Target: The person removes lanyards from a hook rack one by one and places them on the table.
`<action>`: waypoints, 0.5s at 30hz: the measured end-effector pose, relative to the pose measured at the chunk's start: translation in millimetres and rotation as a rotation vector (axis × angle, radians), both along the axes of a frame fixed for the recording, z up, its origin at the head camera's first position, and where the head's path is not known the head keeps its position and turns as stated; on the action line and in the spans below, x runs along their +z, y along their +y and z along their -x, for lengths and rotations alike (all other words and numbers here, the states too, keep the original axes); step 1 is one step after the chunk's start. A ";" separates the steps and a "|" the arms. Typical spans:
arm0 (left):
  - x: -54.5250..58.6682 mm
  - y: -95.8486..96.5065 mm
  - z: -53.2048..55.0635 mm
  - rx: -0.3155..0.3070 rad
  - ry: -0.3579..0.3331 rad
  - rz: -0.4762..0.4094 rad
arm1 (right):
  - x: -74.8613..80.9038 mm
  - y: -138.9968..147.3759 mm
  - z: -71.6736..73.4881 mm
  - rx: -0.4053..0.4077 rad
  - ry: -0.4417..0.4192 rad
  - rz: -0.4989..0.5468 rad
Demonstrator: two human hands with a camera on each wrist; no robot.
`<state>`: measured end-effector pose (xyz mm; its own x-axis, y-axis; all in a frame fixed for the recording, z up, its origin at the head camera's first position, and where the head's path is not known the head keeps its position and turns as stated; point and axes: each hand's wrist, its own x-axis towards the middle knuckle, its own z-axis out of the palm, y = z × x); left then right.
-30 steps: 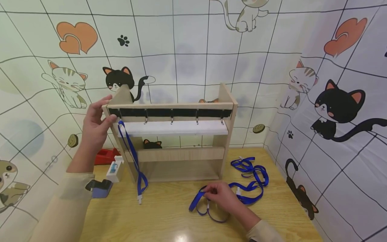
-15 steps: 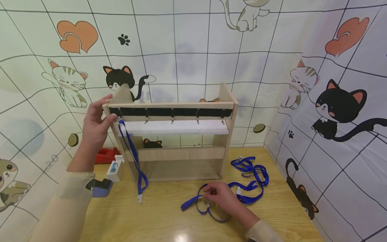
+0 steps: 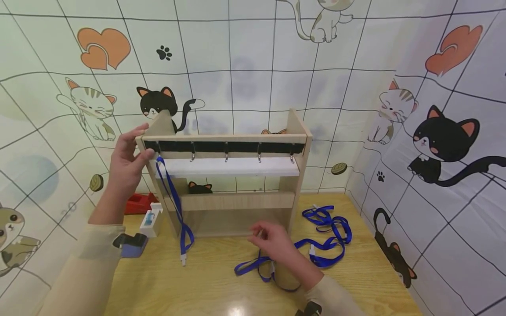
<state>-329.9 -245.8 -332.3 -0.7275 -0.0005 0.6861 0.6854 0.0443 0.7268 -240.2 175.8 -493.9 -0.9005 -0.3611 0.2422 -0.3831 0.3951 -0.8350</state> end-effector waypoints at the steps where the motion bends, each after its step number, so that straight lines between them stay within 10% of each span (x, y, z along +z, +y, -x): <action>1: -0.1 -0.1 0.0 -0.002 0.001 0.001 | 7.0 -8.9 -0.1 0.000 0.012 0.012; 15: -0.4 -0.7 -0.6 -0.003 0.012 0.006 | 104.5 -138.4 16.5 0.037 0.356 0.148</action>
